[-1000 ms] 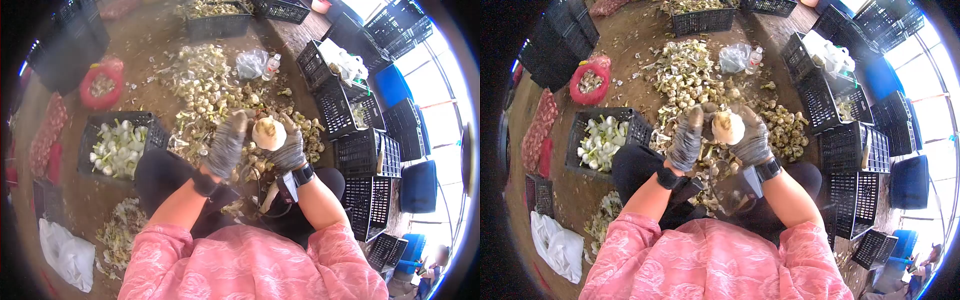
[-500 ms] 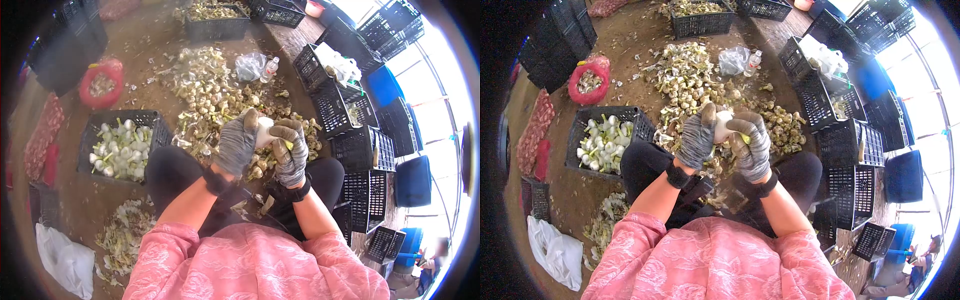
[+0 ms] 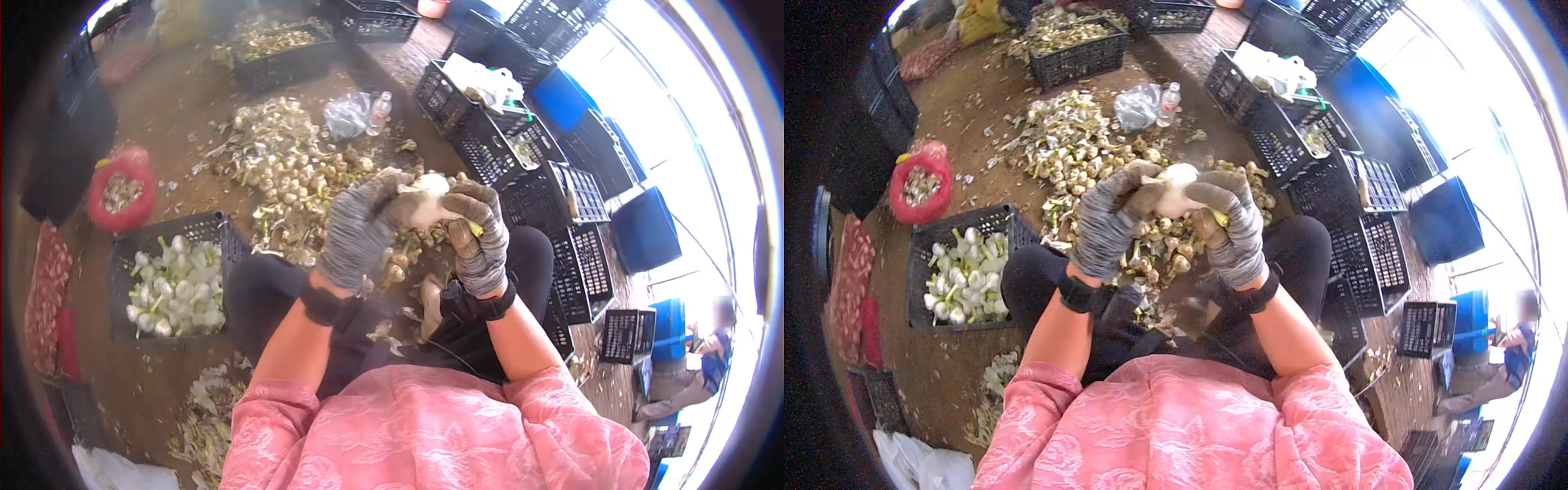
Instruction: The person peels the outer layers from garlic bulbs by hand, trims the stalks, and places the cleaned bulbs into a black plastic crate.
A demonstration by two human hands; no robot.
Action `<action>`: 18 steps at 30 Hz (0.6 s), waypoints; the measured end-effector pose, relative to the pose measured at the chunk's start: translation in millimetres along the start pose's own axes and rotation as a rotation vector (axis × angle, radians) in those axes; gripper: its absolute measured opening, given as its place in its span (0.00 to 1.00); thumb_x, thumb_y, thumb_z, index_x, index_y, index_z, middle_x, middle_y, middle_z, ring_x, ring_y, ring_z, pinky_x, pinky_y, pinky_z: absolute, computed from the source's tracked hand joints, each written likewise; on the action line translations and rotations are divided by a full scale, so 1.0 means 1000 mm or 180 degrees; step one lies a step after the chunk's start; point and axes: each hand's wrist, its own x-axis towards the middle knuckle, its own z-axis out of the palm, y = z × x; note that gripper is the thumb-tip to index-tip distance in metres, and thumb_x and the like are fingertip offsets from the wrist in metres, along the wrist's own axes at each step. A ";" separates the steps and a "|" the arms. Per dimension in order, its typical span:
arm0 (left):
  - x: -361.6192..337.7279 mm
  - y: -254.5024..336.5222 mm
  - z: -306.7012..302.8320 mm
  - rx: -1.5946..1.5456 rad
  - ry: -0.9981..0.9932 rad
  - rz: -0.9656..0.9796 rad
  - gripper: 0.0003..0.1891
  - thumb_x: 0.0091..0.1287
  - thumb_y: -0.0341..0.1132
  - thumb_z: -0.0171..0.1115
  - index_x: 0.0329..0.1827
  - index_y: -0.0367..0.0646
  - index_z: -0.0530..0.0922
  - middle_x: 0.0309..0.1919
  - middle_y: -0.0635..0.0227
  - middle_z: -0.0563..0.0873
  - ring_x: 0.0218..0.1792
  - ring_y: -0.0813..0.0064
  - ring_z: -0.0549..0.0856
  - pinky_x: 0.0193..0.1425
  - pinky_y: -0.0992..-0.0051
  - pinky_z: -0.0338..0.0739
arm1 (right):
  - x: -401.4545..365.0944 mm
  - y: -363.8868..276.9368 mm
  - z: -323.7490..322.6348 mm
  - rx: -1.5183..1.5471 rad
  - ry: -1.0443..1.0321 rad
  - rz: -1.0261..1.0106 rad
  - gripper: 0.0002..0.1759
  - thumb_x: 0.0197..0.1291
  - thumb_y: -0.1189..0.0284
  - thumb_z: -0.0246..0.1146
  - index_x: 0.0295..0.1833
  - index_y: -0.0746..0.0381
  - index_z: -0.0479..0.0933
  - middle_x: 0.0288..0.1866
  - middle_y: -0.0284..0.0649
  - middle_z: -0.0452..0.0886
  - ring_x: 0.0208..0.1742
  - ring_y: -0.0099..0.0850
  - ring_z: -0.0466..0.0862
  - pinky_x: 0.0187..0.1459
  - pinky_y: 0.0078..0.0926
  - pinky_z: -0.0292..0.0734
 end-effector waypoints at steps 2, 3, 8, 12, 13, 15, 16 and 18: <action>0.001 -0.001 0.003 0.0148 0.0062 0.0026 0.11 0.62 0.32 0.61 0.46 0.38 0.79 0.33 0.70 0.83 0.28 0.86 0.79 0.31 0.85 0.75 | 0.003 -0.002 -0.007 -0.0246 -0.0064 -0.0274 0.11 0.54 0.80 0.58 0.44 0.62 0.76 0.43 0.42 0.74 0.42 0.35 0.76 0.44 0.26 0.71; 0.001 -0.006 0.003 0.0322 -0.0040 0.0178 0.12 0.63 0.33 0.60 0.47 0.38 0.79 0.34 0.70 0.83 0.28 0.85 0.79 0.31 0.84 0.75 | 0.001 -0.001 -0.009 -0.0329 0.0018 -0.0256 0.11 0.53 0.81 0.58 0.44 0.63 0.76 0.42 0.42 0.74 0.42 0.35 0.76 0.43 0.25 0.71; 0.001 -0.017 0.020 0.0064 -0.0155 -0.0059 0.10 0.65 0.30 0.56 0.47 0.39 0.78 0.36 0.70 0.82 0.31 0.83 0.79 0.33 0.82 0.76 | -0.013 -0.003 -0.024 0.0113 0.0245 0.0206 0.10 0.56 0.78 0.58 0.44 0.63 0.76 0.43 0.43 0.74 0.42 0.34 0.77 0.43 0.26 0.73; -0.009 -0.011 0.025 -0.0312 -0.0560 0.0137 0.18 0.63 0.31 0.56 0.57 0.39 0.71 0.45 0.63 0.79 0.41 0.74 0.79 0.47 0.76 0.74 | -0.013 -0.018 -0.045 -0.1292 -0.0674 0.0070 0.20 0.50 0.73 0.60 0.51 0.63 0.72 0.43 0.43 0.75 0.48 0.38 0.75 0.50 0.29 0.72; -0.012 -0.029 0.017 -0.0038 -0.0496 -0.0168 0.23 0.60 0.29 0.54 0.60 0.37 0.67 0.49 0.61 0.77 0.43 0.72 0.79 0.49 0.76 0.73 | -0.017 -0.022 -0.054 -0.1035 -0.0700 0.0210 0.22 0.49 0.71 0.60 0.53 0.63 0.71 0.47 0.45 0.73 0.50 0.41 0.74 0.52 0.31 0.70; -0.012 0.000 0.041 -0.0152 -0.0356 -0.0844 0.22 0.62 0.32 0.53 0.59 0.35 0.69 0.48 0.61 0.79 0.46 0.68 0.80 0.53 0.73 0.74 | -0.035 0.009 -0.042 -0.1017 -0.0347 -0.0134 0.23 0.49 0.70 0.60 0.53 0.61 0.70 0.49 0.47 0.71 0.50 0.44 0.72 0.53 0.34 0.69; -0.011 -0.014 0.023 -0.0554 -0.0752 -0.0336 0.20 0.62 0.34 0.59 0.55 0.34 0.72 0.47 0.61 0.80 0.44 0.70 0.80 0.50 0.74 0.75 | -0.030 -0.010 -0.046 0.0005 -0.0189 0.0212 0.21 0.49 0.71 0.61 0.51 0.61 0.71 0.48 0.48 0.71 0.49 0.45 0.73 0.51 0.38 0.70; -0.004 -0.048 0.009 -0.0072 -0.0382 -0.0410 0.16 0.61 0.28 0.60 0.53 0.35 0.75 0.48 0.60 0.79 0.43 0.71 0.80 0.45 0.73 0.78 | -0.026 -0.014 -0.048 -0.1046 0.0050 -0.0669 0.21 0.48 0.77 0.63 0.52 0.61 0.72 0.47 0.45 0.71 0.48 0.43 0.74 0.47 0.38 0.73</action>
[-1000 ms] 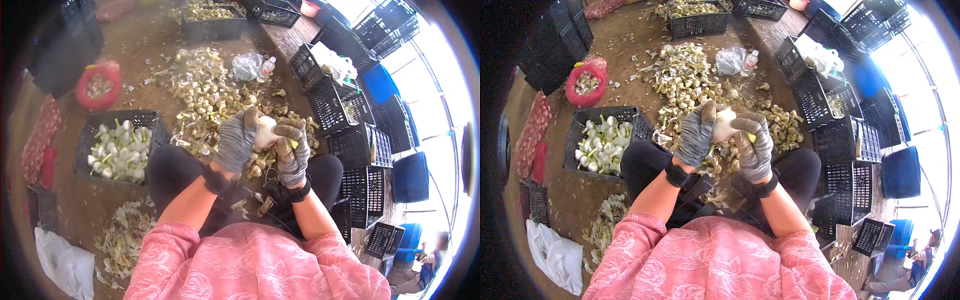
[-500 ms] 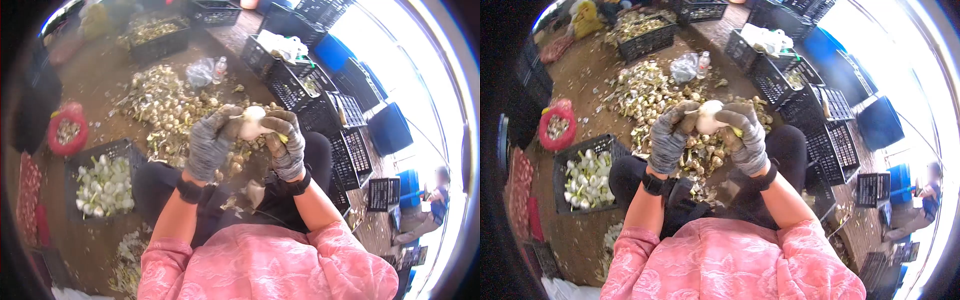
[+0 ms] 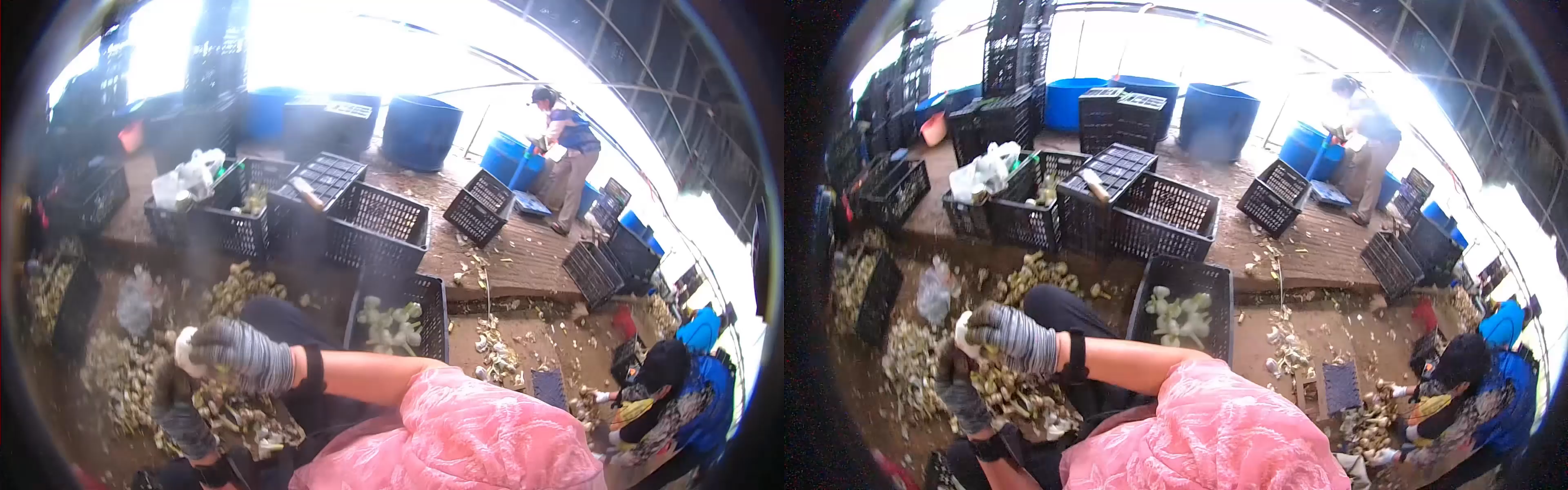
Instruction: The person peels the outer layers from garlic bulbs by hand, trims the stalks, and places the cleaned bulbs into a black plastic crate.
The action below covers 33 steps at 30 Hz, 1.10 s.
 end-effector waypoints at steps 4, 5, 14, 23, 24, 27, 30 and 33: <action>-0.004 0.006 0.035 -0.0255 0.0141 0.0287 0.14 0.61 0.30 0.61 0.50 0.39 0.78 0.45 0.66 0.82 0.40 0.78 0.80 0.40 0.78 0.77 | -0.006 -0.005 -0.011 0.0294 0.0240 0.0370 0.17 0.50 0.74 0.63 0.48 0.61 0.73 0.45 0.45 0.73 0.47 0.45 0.75 0.47 0.39 0.72; 0.000 0.007 0.037 -0.0248 0.0147 0.0293 0.14 0.61 0.30 0.61 0.50 0.39 0.78 0.45 0.66 0.82 0.40 0.78 0.80 0.40 0.78 0.77 | -0.008 -0.004 -0.014 0.0303 0.0243 0.0364 0.17 0.50 0.74 0.63 0.48 0.61 0.73 0.45 0.45 0.73 0.47 0.45 0.75 0.47 0.39 0.72; 0.019 0.026 0.040 0.0094 -0.0169 0.0227 0.12 0.64 0.26 0.52 0.50 0.37 0.75 0.40 0.68 0.81 0.42 0.78 0.78 0.49 0.81 0.71 | -0.013 0.007 -0.044 0.1195 -0.0005 0.1574 0.14 0.56 0.68 0.61 0.45 0.64 0.76 0.48 0.45 0.74 0.48 0.31 0.75 0.40 0.24 0.75; 0.012 0.049 0.073 0.0376 -0.0498 -0.0319 0.16 0.60 0.31 0.60 0.50 0.35 0.76 0.38 0.62 0.82 0.33 0.75 0.82 0.32 0.81 0.76 | -0.014 0.018 -0.046 0.1256 -0.0338 0.1917 0.14 0.49 0.77 0.61 0.44 0.60 0.76 0.46 0.41 0.75 0.43 0.37 0.77 0.42 0.31 0.74; 0.013 0.055 0.082 -0.0242 -0.0620 -0.0800 0.16 0.59 0.29 0.60 0.49 0.33 0.76 0.36 0.61 0.83 0.30 0.74 0.82 0.31 0.80 0.76 | -0.014 0.012 -0.056 0.0652 -0.0422 0.1286 0.15 0.49 0.77 0.61 0.46 0.61 0.75 0.47 0.42 0.74 0.44 0.38 0.76 0.44 0.32 0.73; 0.024 0.018 0.075 0.0155 -0.0744 -0.0405 0.16 0.59 0.38 0.63 0.44 0.35 0.78 0.31 0.64 0.84 0.31 0.74 0.83 0.32 0.75 0.78 | -0.020 0.009 -0.076 -0.0016 -0.0396 0.0290 0.21 0.51 0.76 0.63 0.52 0.63 0.71 0.50 0.44 0.71 0.47 0.40 0.73 0.47 0.37 0.70; 0.029 0.004 0.097 -0.0038 -0.0975 -0.0548 0.15 0.60 0.38 0.62 0.44 0.36 0.79 0.33 0.63 0.84 0.32 0.75 0.81 0.35 0.71 0.78 | -0.038 0.011 -0.090 -0.0283 -0.0230 0.0407 0.21 0.48 0.76 0.64 0.51 0.62 0.72 0.50 0.45 0.71 0.46 0.45 0.73 0.47 0.39 0.70; 0.026 -0.006 0.131 -0.0253 -0.0813 -0.0195 0.10 0.60 0.30 0.62 0.42 0.37 0.80 0.36 0.63 0.83 0.35 0.74 0.81 0.36 0.72 0.79 | -0.052 0.005 -0.111 -0.0241 -0.0007 0.0741 0.17 0.52 0.76 0.61 0.50 0.59 0.70 0.49 0.45 0.69 0.47 0.46 0.71 0.49 0.41 0.67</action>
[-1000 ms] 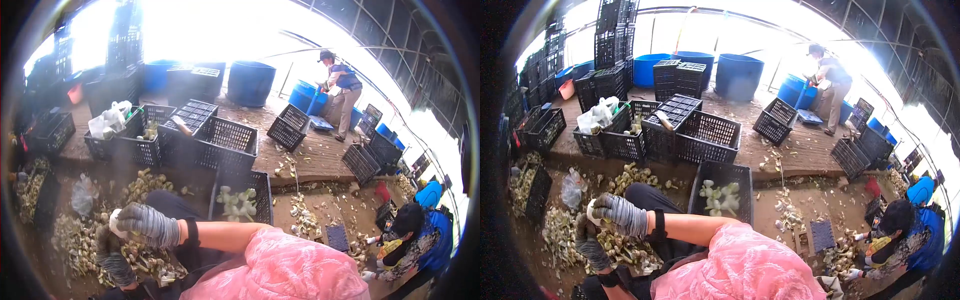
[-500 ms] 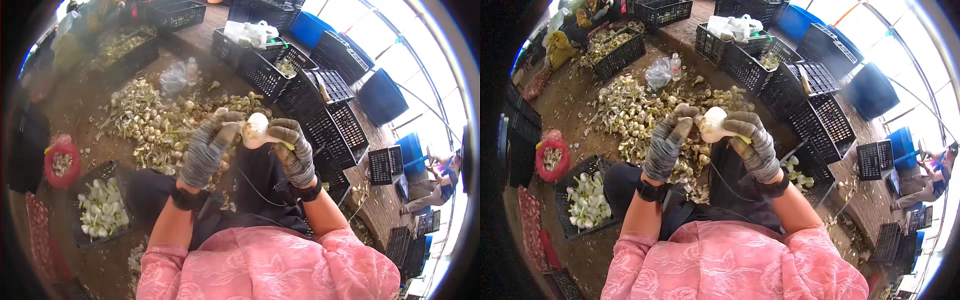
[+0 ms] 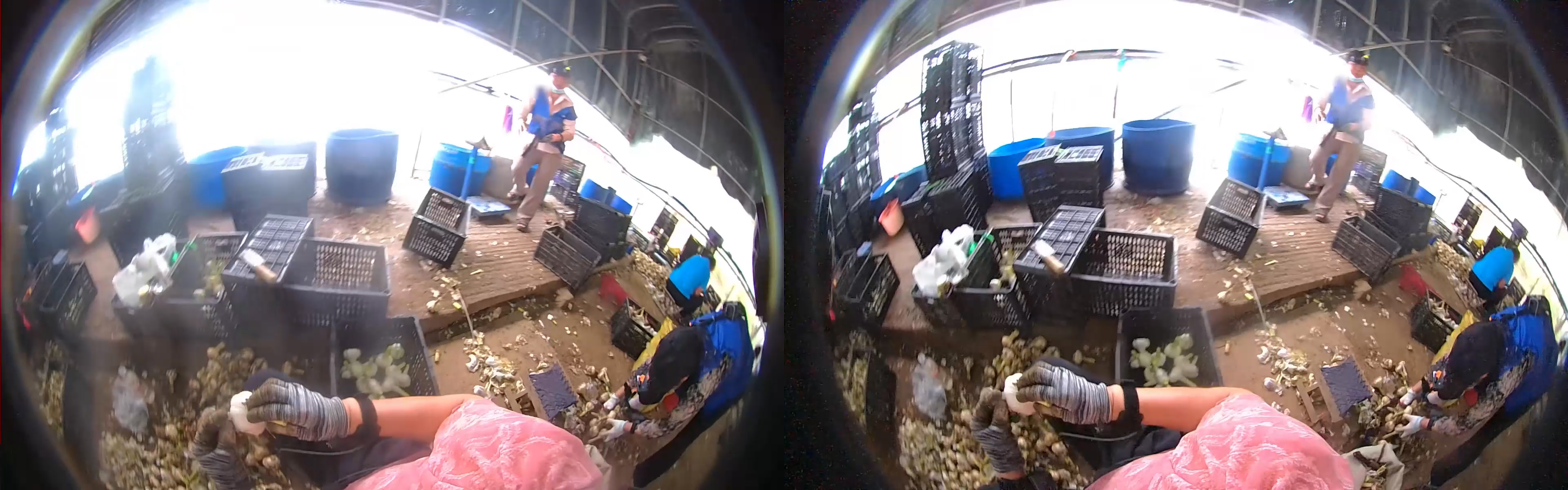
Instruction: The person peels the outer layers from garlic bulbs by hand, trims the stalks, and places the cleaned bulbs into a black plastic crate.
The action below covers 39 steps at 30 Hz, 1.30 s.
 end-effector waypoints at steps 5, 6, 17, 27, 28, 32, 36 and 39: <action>0.014 -0.008 0.046 -0.0310 0.0249 -0.0568 0.10 0.60 0.29 0.61 0.44 0.36 0.78 0.37 0.63 0.83 0.34 0.76 0.80 0.33 0.77 0.77 | -0.012 0.014 -0.023 -0.0284 0.0216 0.0249 0.22 0.47 0.81 0.62 0.51 0.62 0.71 0.49 0.45 0.71 0.48 0.45 0.73 0.48 0.39 0.70; 0.017 -0.005 0.054 -0.0325 0.0222 -0.0558 0.10 0.60 0.29 0.61 0.44 0.36 0.78 0.37 0.63 0.83 0.34 0.76 0.80 0.33 0.77 0.77 | -0.013 0.018 -0.026 -0.0316 0.0224 0.0245 0.22 0.47 0.81 0.62 0.51 0.62 0.71 0.49 0.45 0.71 0.48 0.45 0.73 0.48 0.39 0.70; 0.039 -0.023 0.056 0.0009 -0.0596 -0.0328 0.07 0.60 0.30 0.61 0.37 0.36 0.78 0.31 0.63 0.82 0.31 0.76 0.81 0.32 0.76 0.77 | -0.018 0.035 -0.037 -0.0027 0.0381 0.0552 0.18 0.52 0.76 0.61 0.51 0.60 0.72 0.47 0.44 0.71 0.49 0.44 0.74 0.49 0.38 0.71; 0.038 -0.013 0.082 -0.0409 -0.0439 -0.0329 0.07 0.55 0.26 0.64 0.37 0.38 0.78 0.31 0.67 0.82 0.30 0.77 0.80 0.32 0.77 0.76 | -0.029 0.028 -0.048 0.1031 0.0795 0.1295 0.13 0.58 0.74 0.58 0.50 0.62 0.72 0.48 0.44 0.72 0.52 0.40 0.74 0.52 0.33 0.71; 0.037 -0.008 0.081 -0.0052 -0.0536 -0.0236 0.07 0.55 0.26 0.64 0.36 0.38 0.78 0.30 0.68 0.82 0.30 0.78 0.80 0.32 0.78 0.76 | -0.033 0.025 -0.044 0.1815 0.1087 0.1805 0.13 0.60 0.73 0.57 0.50 0.63 0.71 0.50 0.43 0.72 0.52 0.37 0.74 0.53 0.31 0.70; 0.038 0.004 0.085 0.0113 -0.0437 -0.0627 0.07 0.52 0.21 0.66 0.32 0.39 0.79 0.32 0.74 0.81 0.33 0.84 0.78 0.37 0.80 0.74 | -0.028 0.018 -0.072 0.2423 0.1415 0.2390 0.17 0.62 0.67 0.55 0.53 0.65 0.70 0.43 0.37 0.78 0.44 0.25 0.78 0.46 0.21 0.75; 0.038 -0.009 0.051 0.0529 -0.0533 0.0238 0.06 0.53 0.22 0.64 0.34 0.38 0.80 0.30 0.73 0.82 0.32 0.84 0.79 0.36 0.81 0.74 | -0.035 0.026 -0.083 0.3140 0.1895 0.2467 0.22 0.56 0.62 0.62 0.50 0.66 0.69 0.49 0.45 0.76 0.51 0.34 0.77 0.55 0.31 0.75; 0.036 -0.004 0.019 0.1248 -0.1186 -0.0422 0.06 0.55 0.25 0.63 0.35 0.38 0.80 0.28 0.71 0.83 0.30 0.82 0.80 0.36 0.80 0.75 | -0.042 0.030 -0.092 0.3341 0.1964 0.2411 0.20 0.59 0.65 0.60 0.52 0.66 0.69 0.48 0.43 0.76 0.50 0.31 0.78 0.51 0.25 0.76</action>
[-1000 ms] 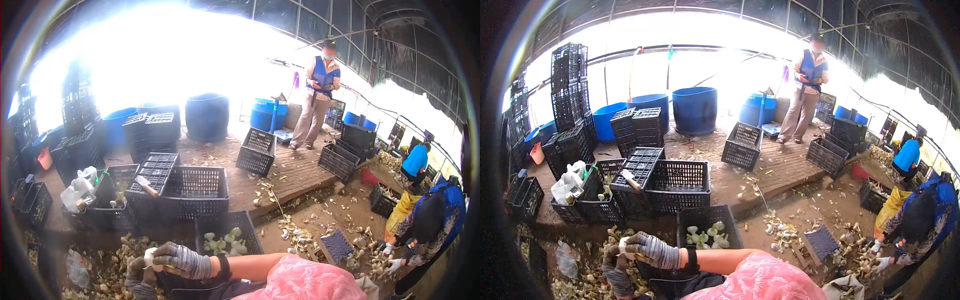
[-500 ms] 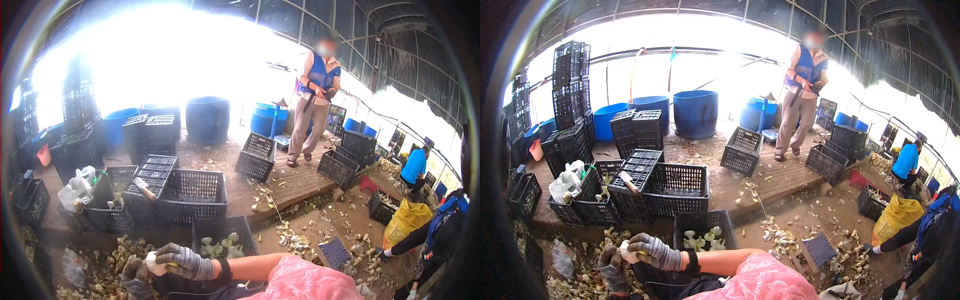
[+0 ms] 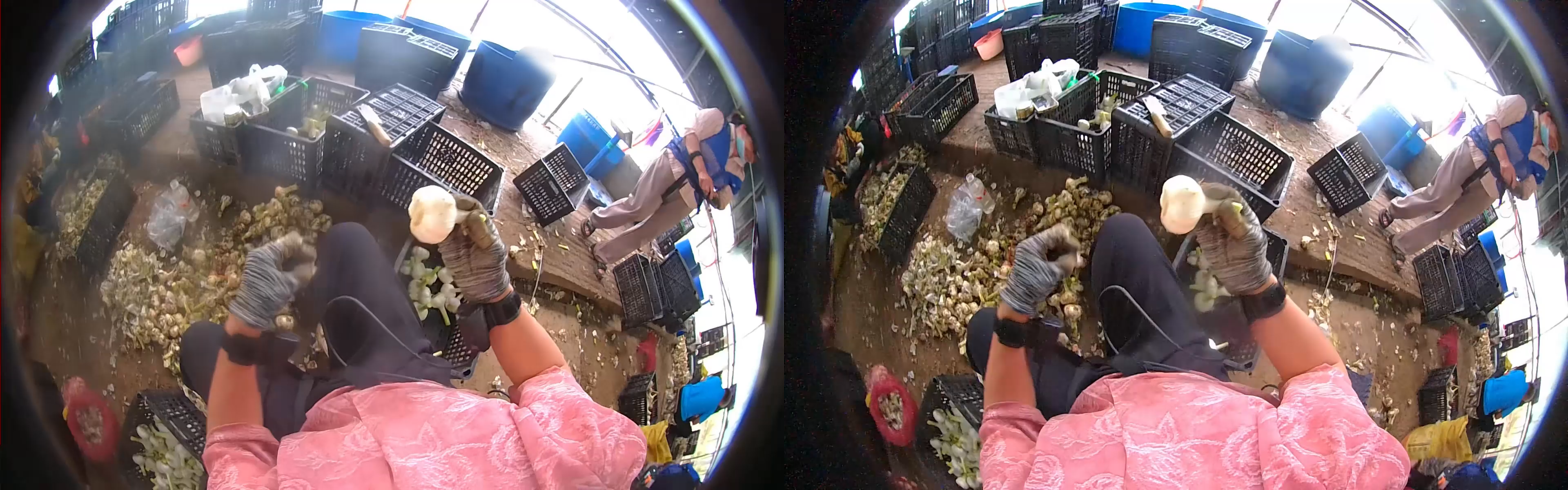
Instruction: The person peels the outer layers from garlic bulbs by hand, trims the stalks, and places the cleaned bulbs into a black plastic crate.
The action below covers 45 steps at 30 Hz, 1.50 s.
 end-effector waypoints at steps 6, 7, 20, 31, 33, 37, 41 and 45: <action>-0.058 -0.050 -0.033 0.2811 -0.1743 -0.0463 0.13 0.55 0.42 0.58 0.37 0.43 0.81 0.29 0.56 0.83 0.34 0.53 0.81 0.38 0.62 0.75 | 0.001 -0.007 -0.062 -0.2862 0.0049 -0.0007 0.13 0.62 0.69 0.56 0.48 0.65 0.73 0.42 0.38 0.77 0.42 0.26 0.77 0.42 0.24 0.76; -0.074 -0.063 -0.035 0.2826 -0.1760 -0.0322 0.11 0.55 0.36 0.57 0.40 0.46 0.81 0.30 0.56 0.83 0.35 0.55 0.82 0.40 0.63 0.76 | -0.001 0.001 -0.092 -0.4244 -0.0241 -0.0267 0.13 0.63 0.69 0.55 0.48 0.64 0.74 0.41 0.39 0.77 0.39 0.26 0.78 0.39 0.26 0.77; -0.109 -0.003 -0.133 0.3548 0.0139 -0.1386 0.12 0.57 0.41 0.60 0.32 0.40 0.79 0.23 0.58 0.81 0.28 0.60 0.82 0.36 0.65 0.76 | 0.149 0.144 0.049 -0.4305 -0.2247 0.0045 0.11 0.59 0.64 0.56 0.34 0.62 0.75 0.24 0.27 0.71 0.24 0.16 0.67 0.26 0.16 0.64; -0.131 -0.047 -0.198 0.2500 0.1798 -0.2001 0.11 0.62 0.37 0.58 0.39 0.39 0.79 0.28 0.65 0.83 0.29 0.80 0.80 0.34 0.78 0.75 | 0.174 0.517 0.060 -0.6808 -0.3934 0.1681 0.27 0.50 0.68 0.62 0.59 0.58 0.68 0.60 0.47 0.70 0.61 0.42 0.71 0.59 0.36 0.69; -0.126 -0.040 -0.201 0.2102 0.1684 -0.2321 0.11 0.61 0.38 0.59 0.37 0.38 0.80 0.27 0.62 0.82 0.28 0.79 0.81 0.32 0.76 0.75 | 0.179 0.508 0.115 -0.6684 -0.3729 0.2350 0.26 0.62 0.69 0.53 0.66 0.55 0.60 0.69 0.42 0.58 0.65 0.40 0.65 0.61 0.38 0.68; -0.126 -0.048 -0.202 0.3499 0.1037 -0.1979 0.12 0.56 0.36 0.60 0.42 0.42 0.79 0.29 0.58 0.81 0.35 0.59 0.80 0.38 0.65 0.74 | 0.218 0.632 0.089 -0.5345 -0.2657 0.2261 0.39 0.49 0.66 0.65 0.67 0.57 0.57 0.69 0.51 0.54 0.64 0.47 0.65 0.60 0.36 0.68; -0.119 -0.035 -0.201 0.3334 0.0431 -0.2702 0.15 0.55 0.36 0.59 0.45 0.43 0.78 0.34 0.57 0.80 0.38 0.57 0.79 0.40 0.63 0.74 | 0.222 0.615 0.163 -0.6535 -0.3623 0.1498 0.37 0.52 0.71 0.62 0.68 0.56 0.57 0.67 0.50 0.59 0.63 0.44 0.67 0.59 0.36 0.68; -0.129 -0.045 -0.203 0.3072 0.0697 -0.2378 0.17 0.54 0.38 0.59 0.46 0.43 0.77 0.35 0.56 0.80 0.39 0.54 0.78 0.44 0.61 0.74 | 0.227 0.649 0.134 -0.6712 -0.3552 0.2772 0.15 0.56 0.74 0.58 0.51 0.60 0.76 0.49 0.49 0.78 0.52 0.44 0.78 0.47 0.34 0.76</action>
